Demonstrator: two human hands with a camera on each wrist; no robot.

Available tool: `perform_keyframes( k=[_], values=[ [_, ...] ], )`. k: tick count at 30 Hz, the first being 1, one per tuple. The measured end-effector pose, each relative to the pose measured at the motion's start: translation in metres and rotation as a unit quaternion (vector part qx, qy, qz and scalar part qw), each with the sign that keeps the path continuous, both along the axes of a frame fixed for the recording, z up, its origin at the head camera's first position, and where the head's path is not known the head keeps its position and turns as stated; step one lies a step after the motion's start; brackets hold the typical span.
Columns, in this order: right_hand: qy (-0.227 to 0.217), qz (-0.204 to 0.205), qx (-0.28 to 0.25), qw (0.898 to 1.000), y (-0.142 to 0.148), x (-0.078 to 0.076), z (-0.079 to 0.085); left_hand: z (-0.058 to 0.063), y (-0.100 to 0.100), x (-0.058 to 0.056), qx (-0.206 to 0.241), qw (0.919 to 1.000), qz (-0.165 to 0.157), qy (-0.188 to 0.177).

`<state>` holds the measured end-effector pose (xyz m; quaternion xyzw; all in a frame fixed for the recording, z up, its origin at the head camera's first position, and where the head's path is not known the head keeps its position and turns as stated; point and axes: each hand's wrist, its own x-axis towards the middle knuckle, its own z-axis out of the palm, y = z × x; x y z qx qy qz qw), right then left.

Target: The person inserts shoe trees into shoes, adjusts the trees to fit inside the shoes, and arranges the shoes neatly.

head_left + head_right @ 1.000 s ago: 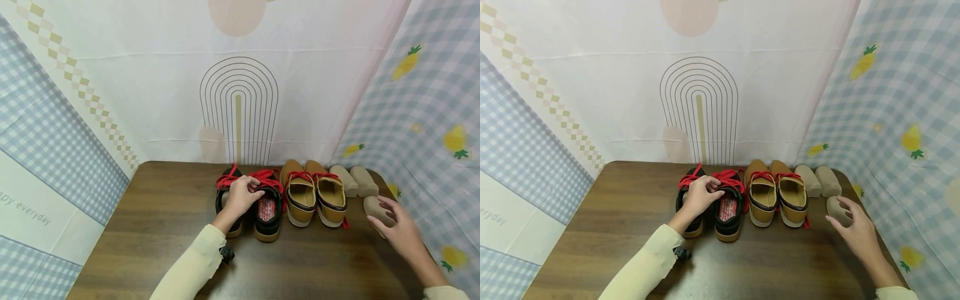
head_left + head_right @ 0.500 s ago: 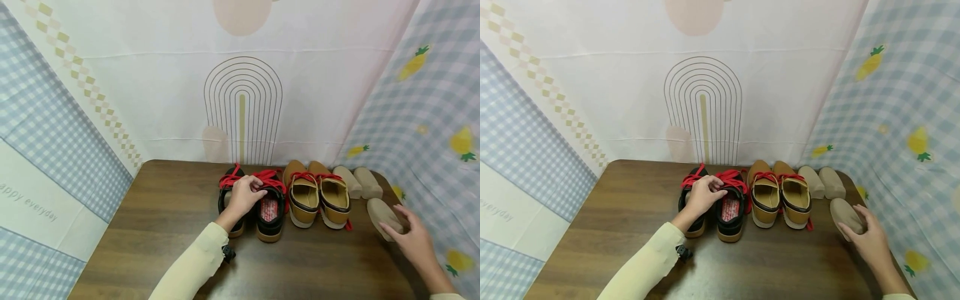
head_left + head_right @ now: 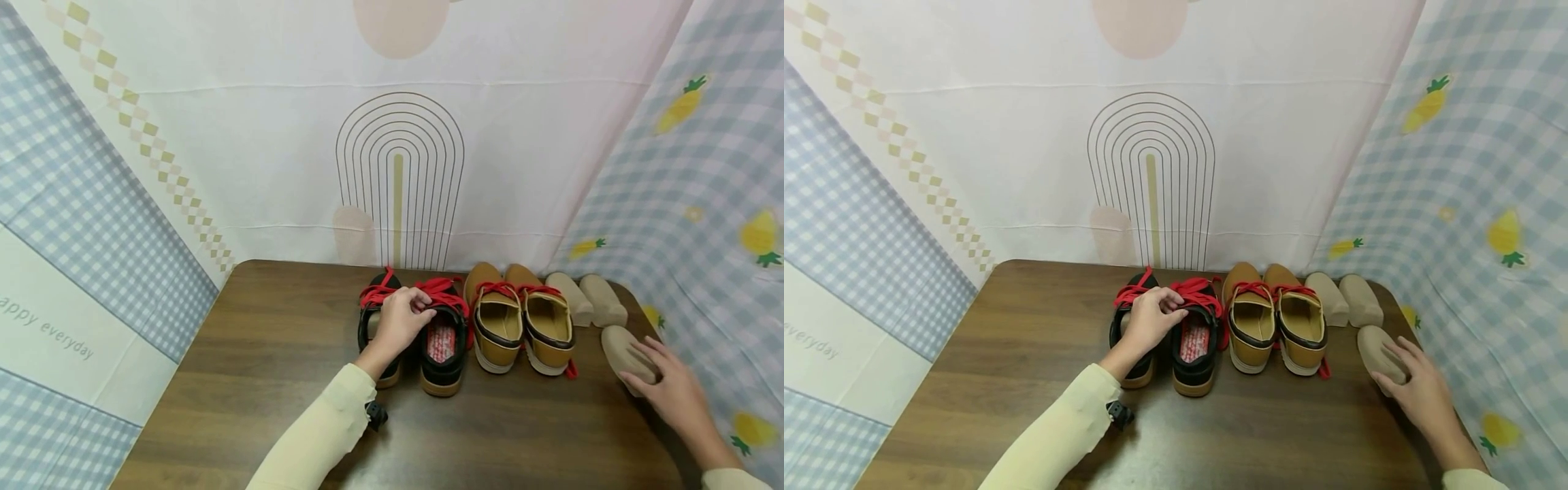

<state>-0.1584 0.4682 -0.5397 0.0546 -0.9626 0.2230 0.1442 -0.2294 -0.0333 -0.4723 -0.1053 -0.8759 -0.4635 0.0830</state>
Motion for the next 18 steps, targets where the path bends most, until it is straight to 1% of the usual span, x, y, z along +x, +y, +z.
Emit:
perform_keyframes(
  k=[3, 5, 11, 18],
  values=[
    [0.006, 0.018, 0.023, 1.000, 0.0036, -0.0046, -0.0016, 0.0001, -0.0001, 0.0005, 0.003, 1.0000, -0.001, 0.001],
    [-0.001, 0.025, 0.030, 0.999, 0.0060, -0.0067, -0.0026, -0.0001, -0.0003, 0.0007, 0.005, 1.0000, -0.003, 0.003],
    [-0.028, 0.027, 0.055, 0.998, 0.0093, -0.0087, -0.0066, -0.0013, -0.0012, 0.0007, 0.006, 1.0000, -0.005, 0.003],
    [-0.054, 0.023, 0.063, 0.996, 0.0100, -0.0100, -0.0091, -0.0013, -0.0013, 0.0007, 0.006, 1.0000, -0.004, 0.004]
  ],
)
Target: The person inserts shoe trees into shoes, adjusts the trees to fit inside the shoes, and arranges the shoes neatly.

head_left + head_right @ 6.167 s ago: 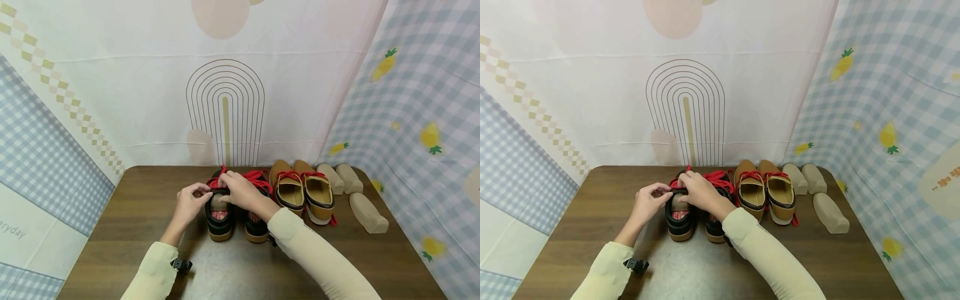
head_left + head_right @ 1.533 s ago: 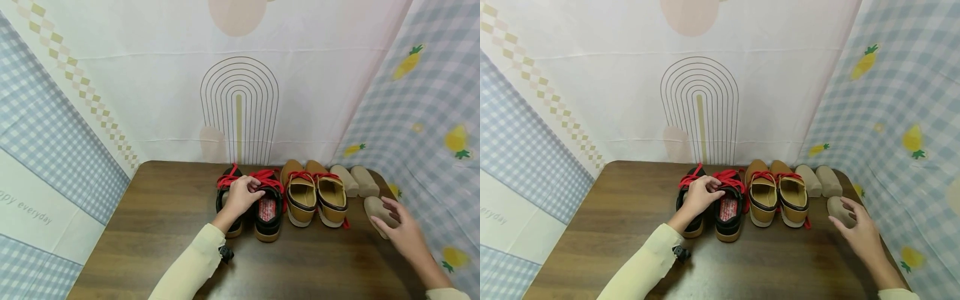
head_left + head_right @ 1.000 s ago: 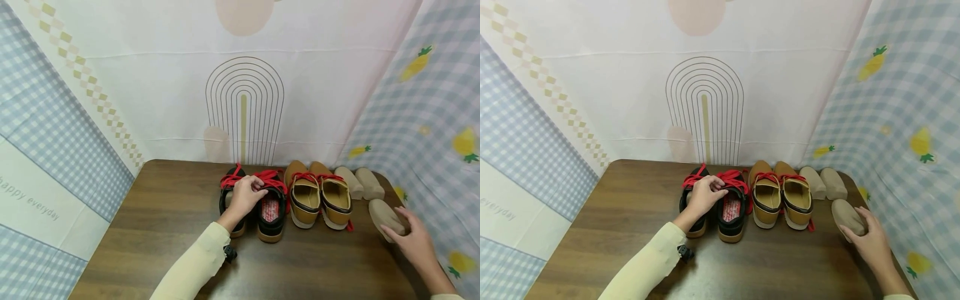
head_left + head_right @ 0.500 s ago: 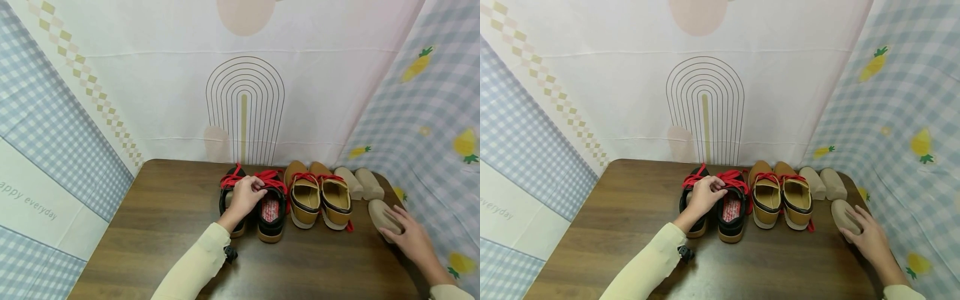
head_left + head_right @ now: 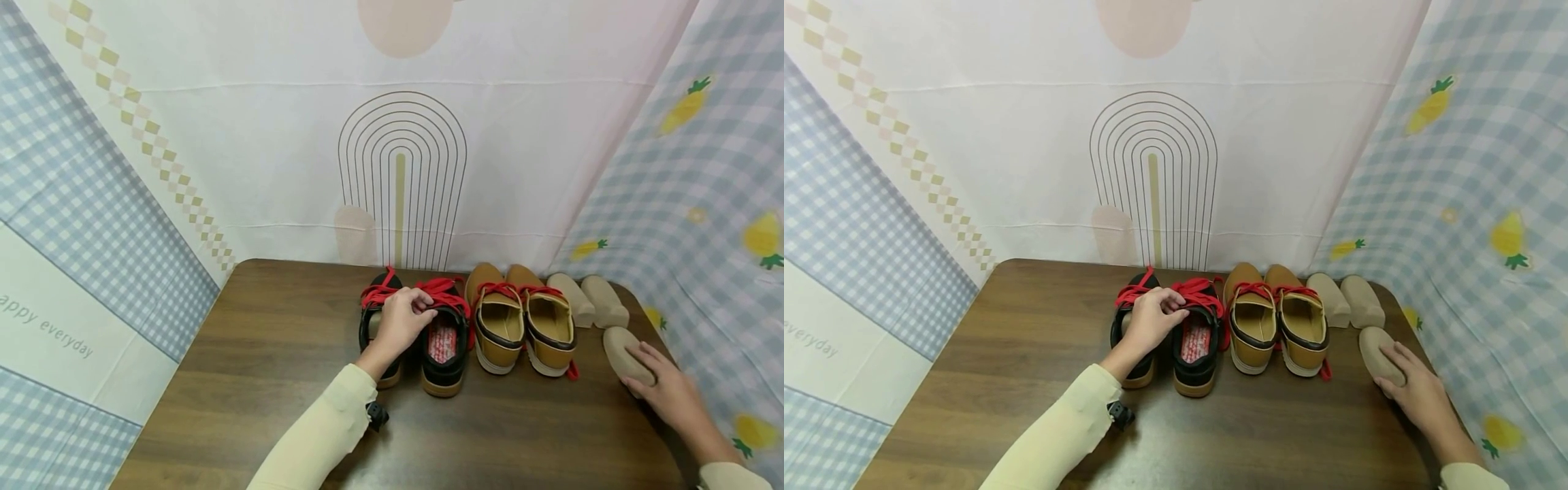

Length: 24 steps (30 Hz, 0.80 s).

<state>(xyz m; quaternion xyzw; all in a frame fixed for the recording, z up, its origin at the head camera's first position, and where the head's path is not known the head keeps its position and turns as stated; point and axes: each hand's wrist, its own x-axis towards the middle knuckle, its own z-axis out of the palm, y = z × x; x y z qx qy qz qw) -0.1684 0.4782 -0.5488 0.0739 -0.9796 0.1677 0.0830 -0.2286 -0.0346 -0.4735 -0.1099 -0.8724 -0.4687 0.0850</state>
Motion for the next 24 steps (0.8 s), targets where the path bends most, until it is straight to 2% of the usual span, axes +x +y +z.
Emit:
perform_keyframes(
  k=[14, 24],
  values=[
    [0.003, 0.002, -0.005, 1.000, -0.001, 0.001, 0.002, 0.001, 0.000, 0.001, -0.003, 1.0000, -0.004, 0.004],
    [-0.003, 0.007, -0.018, 1.000, -0.008, 0.004, 0.011, -0.001, 0.000, -0.001, -0.004, 1.0000, 0.005, -0.001]
  ],
)
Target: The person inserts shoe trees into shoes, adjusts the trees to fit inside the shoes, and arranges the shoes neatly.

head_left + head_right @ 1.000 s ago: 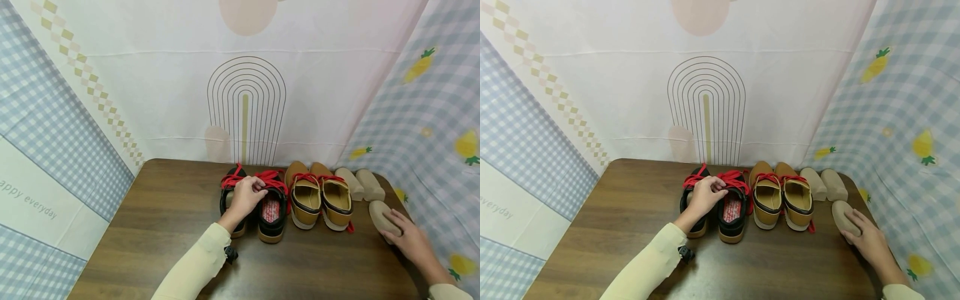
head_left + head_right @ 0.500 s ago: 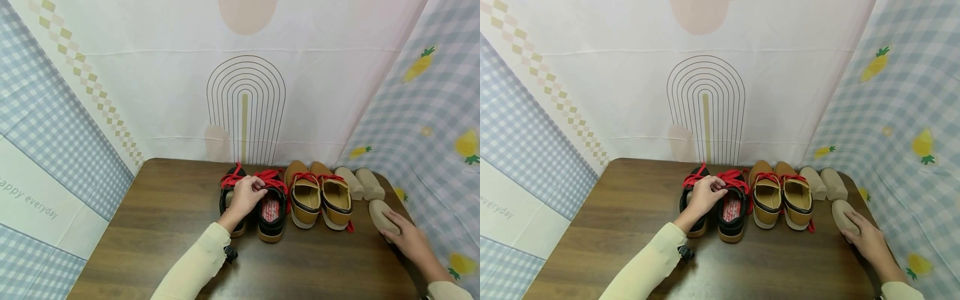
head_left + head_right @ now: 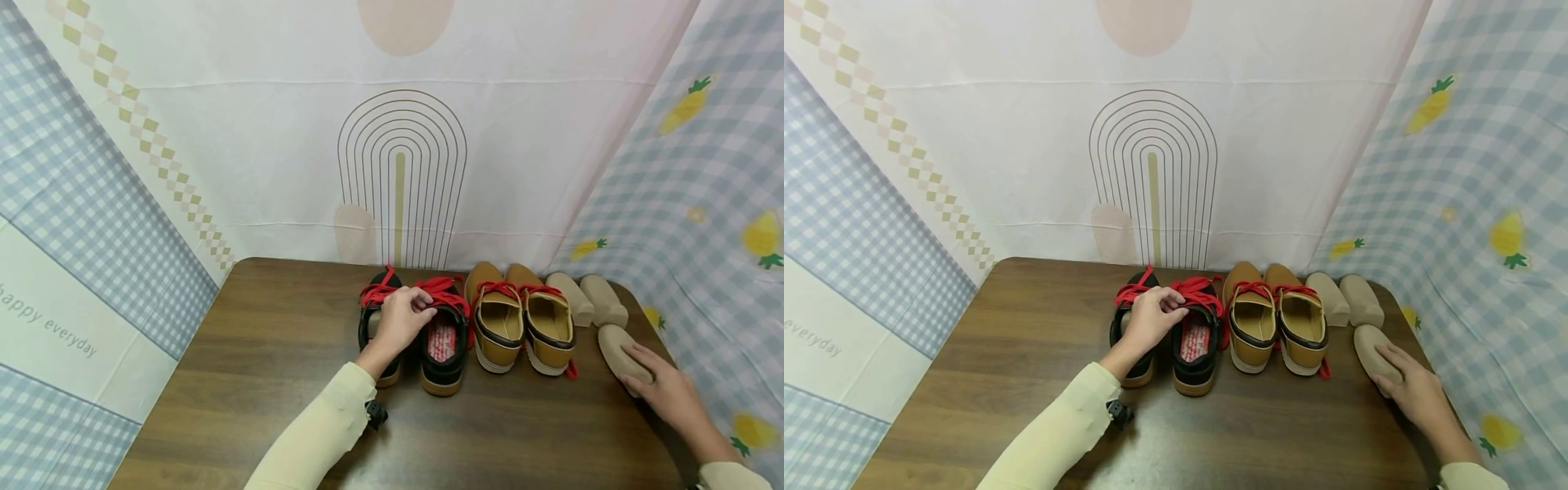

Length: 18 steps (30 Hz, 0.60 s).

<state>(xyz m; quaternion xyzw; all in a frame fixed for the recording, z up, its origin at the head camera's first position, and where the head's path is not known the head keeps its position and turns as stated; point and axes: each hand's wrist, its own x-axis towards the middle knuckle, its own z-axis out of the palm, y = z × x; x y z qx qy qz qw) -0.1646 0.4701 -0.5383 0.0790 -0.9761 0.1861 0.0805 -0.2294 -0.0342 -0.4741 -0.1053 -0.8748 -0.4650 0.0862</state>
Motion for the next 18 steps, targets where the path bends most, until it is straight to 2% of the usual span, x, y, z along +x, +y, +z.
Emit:
perform_keyframes(
  k=[7, 14, 18],
  values=[
    [0.031, 0.013, -0.016, 0.999, -0.007, 0.001, 0.009, -0.001, 0.000, 0.000, 0.000, 1.0000, 0.001, -0.003],
    [0.033, 0.018, -0.004, 0.999, -0.016, 0.001, 0.020, -0.002, 0.000, -0.001, 0.000, 0.9999, 0.001, -0.011],
    [0.049, 0.024, -0.009, 0.998, -0.021, 0.001, 0.025, -0.001, 0.000, 0.000, 0.001, 0.9999, 0.000, -0.013]
  ],
)
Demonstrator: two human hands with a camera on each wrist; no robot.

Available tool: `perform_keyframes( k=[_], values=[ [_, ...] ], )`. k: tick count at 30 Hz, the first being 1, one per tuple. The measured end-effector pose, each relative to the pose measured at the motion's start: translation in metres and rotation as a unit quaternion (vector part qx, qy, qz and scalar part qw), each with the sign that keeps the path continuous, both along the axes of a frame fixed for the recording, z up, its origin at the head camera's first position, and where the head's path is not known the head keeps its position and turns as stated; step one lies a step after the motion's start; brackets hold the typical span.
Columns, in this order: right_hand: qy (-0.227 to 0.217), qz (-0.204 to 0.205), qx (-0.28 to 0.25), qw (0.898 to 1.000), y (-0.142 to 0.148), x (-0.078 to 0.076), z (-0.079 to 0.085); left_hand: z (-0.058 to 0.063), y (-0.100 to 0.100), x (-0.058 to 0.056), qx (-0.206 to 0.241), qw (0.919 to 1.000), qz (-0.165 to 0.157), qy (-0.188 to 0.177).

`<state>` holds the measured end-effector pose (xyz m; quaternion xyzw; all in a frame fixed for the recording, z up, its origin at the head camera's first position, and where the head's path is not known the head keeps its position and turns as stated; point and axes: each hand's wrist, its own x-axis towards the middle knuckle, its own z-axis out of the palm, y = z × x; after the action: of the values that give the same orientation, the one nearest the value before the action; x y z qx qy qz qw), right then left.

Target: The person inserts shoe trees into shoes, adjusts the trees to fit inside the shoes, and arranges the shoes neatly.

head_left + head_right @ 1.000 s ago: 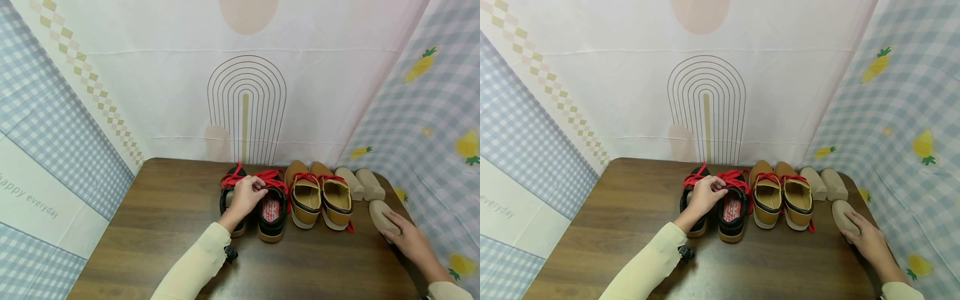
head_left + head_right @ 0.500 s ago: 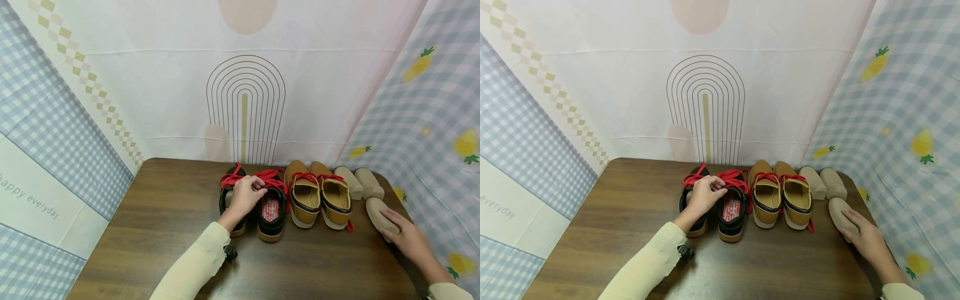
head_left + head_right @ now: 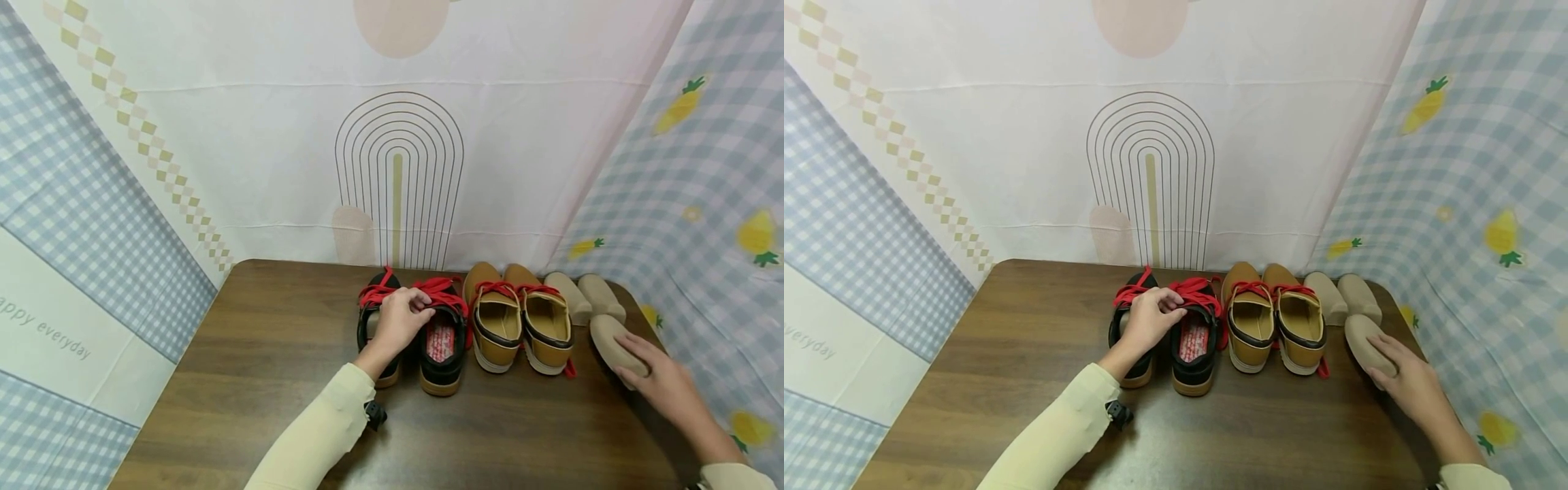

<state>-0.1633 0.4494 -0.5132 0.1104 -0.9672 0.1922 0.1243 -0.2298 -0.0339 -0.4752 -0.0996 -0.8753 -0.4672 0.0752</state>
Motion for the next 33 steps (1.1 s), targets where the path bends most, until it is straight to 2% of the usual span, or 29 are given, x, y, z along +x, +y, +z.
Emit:
perform_keyframes(
  k=[6, 16, 22, 28, 33],
  values=[
    [0.025, 0.016, 0.001, 1.000, -0.007, 0.001, 0.010, 0.002, 0.000, 0.001, 0.003, 1.0000, -0.001, -0.004],
    [0.035, 0.033, 0.023, 0.999, -0.032, 0.005, 0.038, 0.001, 0.000, 0.001, 0.004, 1.0000, -0.001, -0.003],
    [0.071, 0.054, 0.040, 0.995, -0.047, 0.006, 0.050, 0.001, 0.000, 0.000, 0.006, 1.0000, -0.003, 0.003],
    [0.085, 0.073, 0.051, 0.992, -0.059, 0.007, 0.059, 0.002, 0.000, 0.001, 0.010, 0.9999, -0.002, -0.002],
    [0.098, 0.083, 0.055, 0.990, -0.067, 0.007, 0.061, 0.001, -0.001, 0.002, 0.014, 0.9999, -0.002, -0.003]
  ],
)
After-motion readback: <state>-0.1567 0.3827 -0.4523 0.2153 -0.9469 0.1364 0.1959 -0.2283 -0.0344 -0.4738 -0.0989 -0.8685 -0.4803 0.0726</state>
